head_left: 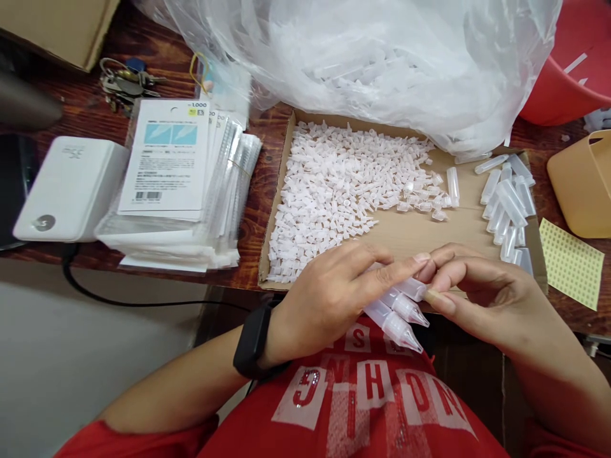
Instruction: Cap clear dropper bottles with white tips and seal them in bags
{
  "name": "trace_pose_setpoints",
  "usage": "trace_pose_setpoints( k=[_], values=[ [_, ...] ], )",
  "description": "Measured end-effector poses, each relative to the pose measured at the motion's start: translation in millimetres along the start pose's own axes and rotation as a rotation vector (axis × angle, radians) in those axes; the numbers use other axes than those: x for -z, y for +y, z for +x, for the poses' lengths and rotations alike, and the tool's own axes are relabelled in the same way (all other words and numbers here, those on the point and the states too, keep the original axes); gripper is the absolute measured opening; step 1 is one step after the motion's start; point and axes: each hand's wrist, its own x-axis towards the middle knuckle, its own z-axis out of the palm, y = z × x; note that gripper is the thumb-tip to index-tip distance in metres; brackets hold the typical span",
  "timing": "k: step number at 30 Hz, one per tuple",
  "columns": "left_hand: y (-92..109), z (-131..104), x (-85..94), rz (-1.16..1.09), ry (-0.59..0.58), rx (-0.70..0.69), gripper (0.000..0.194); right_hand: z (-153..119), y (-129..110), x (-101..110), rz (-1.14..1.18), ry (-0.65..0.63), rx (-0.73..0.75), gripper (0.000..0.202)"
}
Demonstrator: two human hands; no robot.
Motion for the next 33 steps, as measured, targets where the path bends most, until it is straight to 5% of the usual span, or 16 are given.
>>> trace_pose_setpoints(
  k=[27,33],
  values=[
    [-5,-3,-4.5,0.011,0.01,0.014,0.035,-5,3,-15,-0.41,0.228,0.357,0.013],
    [-6,-6,-8.3,-0.116,-0.019,0.038,0.051,-5,11,-22,-0.46,0.318,0.48,0.021]
  ],
)
